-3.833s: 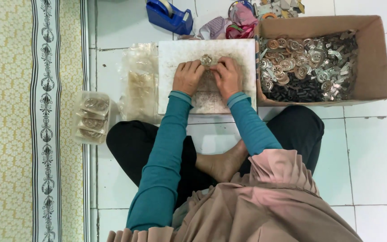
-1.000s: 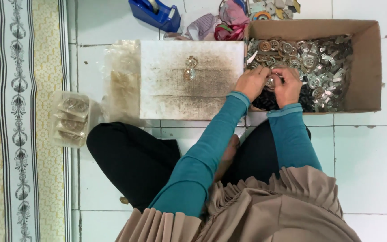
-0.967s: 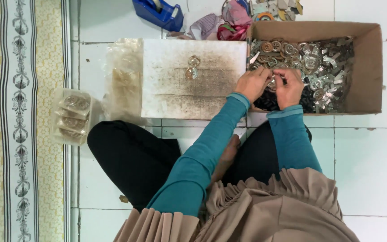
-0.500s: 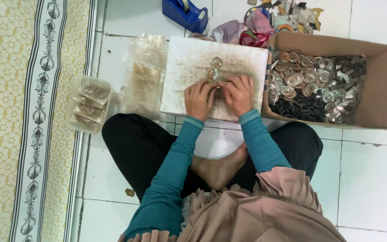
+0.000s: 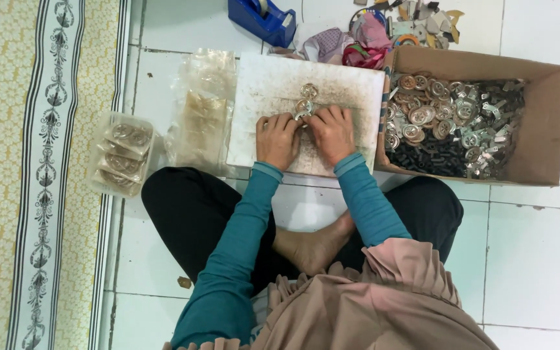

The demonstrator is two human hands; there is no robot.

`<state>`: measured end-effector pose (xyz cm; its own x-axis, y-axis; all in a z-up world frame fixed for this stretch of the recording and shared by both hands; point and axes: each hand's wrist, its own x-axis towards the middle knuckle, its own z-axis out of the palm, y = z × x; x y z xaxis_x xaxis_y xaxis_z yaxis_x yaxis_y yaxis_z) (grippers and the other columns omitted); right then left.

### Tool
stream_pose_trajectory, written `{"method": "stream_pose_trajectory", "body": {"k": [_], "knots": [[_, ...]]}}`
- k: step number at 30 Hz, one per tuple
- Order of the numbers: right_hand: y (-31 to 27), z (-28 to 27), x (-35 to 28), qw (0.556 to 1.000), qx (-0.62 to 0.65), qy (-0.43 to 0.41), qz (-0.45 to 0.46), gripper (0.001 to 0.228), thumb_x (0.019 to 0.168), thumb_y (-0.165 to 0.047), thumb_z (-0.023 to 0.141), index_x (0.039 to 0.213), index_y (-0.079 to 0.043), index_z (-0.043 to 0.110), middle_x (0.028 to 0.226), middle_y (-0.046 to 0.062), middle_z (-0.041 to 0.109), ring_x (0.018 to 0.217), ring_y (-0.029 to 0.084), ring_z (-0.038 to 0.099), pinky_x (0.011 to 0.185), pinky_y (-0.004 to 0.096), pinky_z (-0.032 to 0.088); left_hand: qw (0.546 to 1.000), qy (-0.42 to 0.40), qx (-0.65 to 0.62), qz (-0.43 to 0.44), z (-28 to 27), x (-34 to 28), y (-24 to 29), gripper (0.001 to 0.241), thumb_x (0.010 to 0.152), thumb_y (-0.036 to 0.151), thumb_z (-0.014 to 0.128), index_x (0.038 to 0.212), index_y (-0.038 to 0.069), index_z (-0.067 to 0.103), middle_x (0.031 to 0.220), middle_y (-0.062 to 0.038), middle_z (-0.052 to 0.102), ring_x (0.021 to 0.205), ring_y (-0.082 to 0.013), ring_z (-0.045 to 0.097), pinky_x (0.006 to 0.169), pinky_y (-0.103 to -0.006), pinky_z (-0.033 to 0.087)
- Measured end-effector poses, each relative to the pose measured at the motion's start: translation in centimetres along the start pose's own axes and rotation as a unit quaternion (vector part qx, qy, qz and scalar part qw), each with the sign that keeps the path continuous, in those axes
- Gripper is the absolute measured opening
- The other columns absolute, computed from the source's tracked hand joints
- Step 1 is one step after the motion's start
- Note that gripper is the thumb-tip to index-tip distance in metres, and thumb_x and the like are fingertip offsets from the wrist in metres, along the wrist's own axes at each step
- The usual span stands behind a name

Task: A person sitting on the floor sorts small metal decorative pieces from a box, arranges them on a board, and then packages them into small plastic bags.

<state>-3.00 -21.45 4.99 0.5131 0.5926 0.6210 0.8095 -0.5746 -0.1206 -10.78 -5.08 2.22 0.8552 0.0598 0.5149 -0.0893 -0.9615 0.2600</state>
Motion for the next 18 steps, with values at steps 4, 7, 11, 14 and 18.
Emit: {"method": "stream_pose_trajectory", "body": {"k": [4, 7, 11, 14, 18], "knots": [[-0.2, -0.4, 0.5, 0.998, -0.028, -0.055, -0.001, 0.015, 0.103, -0.025, 0.060, 0.095, -0.023, 0.072, 0.086, 0.000, 0.061, 0.089, 0.023, 0.057, 0.082, 0.040, 0.042, 1.000, 0.003, -0.007, 0.007, -1.4, 0.1, 0.4, 0.019, 0.090, 0.023, 0.074, 0.108, 0.025, 0.070, 0.105, 0.004, 0.063, 0.107, -0.0189, 0.063, 0.098, -0.0425, 0.042], [-0.1, -0.5, 0.6, 0.995, -0.025, -0.092, -0.002, 0.016, 0.103, -0.024, 0.058, 0.092, -0.022, 0.070, 0.089, 0.000, 0.061, 0.093, 0.023, 0.057, 0.086, 0.041, 0.042, 1.000, 0.008, -0.008, 0.006, -1.3, 0.0, 0.5, 0.017, 0.091, 0.023, 0.073, 0.107, 0.025, 0.069, 0.105, 0.005, 0.062, 0.107, -0.0192, 0.063, 0.098, -0.0415, 0.043], [-0.6, -1.6, 1.0, 0.990, -0.035, -0.138, 0.014, 0.014, 0.098, -0.021, 0.060, 0.094, -0.024, 0.073, 0.093, 0.001, 0.063, 0.096, 0.023, 0.057, 0.089, 0.044, 0.040, 1.000, 0.014, 0.020, 0.016, -1.0, -0.1, 0.5, 0.016, 0.090, 0.019, 0.071, 0.106, 0.024, 0.068, 0.106, 0.004, 0.061, 0.107, -0.0197, 0.062, 0.097, -0.0411, 0.043], [-0.7, -2.1, 0.6, 0.988, -0.028, -0.152, 0.031, 0.015, 0.098, -0.020, 0.060, 0.099, -0.024, 0.074, 0.098, 0.001, 0.063, 0.097, 0.024, 0.057, 0.087, 0.043, 0.041, 1.000, 0.003, 0.025, 0.006, -0.3, -0.6, 0.5, 0.017, 0.090, 0.017, 0.070, 0.106, 0.024, 0.069, 0.107, 0.003, 0.061, 0.108, -0.0205, 0.062, 0.099, -0.0423, 0.043], [-0.8, -4.5, 1.2, 0.987, 0.016, -0.149, 0.053, 0.015, 0.101, -0.017, 0.060, 0.109, -0.019, 0.073, 0.109, 0.007, 0.064, 0.100, 0.028, 0.060, 0.086, 0.042, 0.043, 0.997, -0.052, -0.005, -0.065, -0.9, 0.6, 1.2, 0.013, 0.088, 0.023, 0.074, 0.100, 0.022, 0.073, 0.108, 0.002, 0.065, 0.109, -0.0221, 0.063, 0.104, -0.0478, 0.041]]}}
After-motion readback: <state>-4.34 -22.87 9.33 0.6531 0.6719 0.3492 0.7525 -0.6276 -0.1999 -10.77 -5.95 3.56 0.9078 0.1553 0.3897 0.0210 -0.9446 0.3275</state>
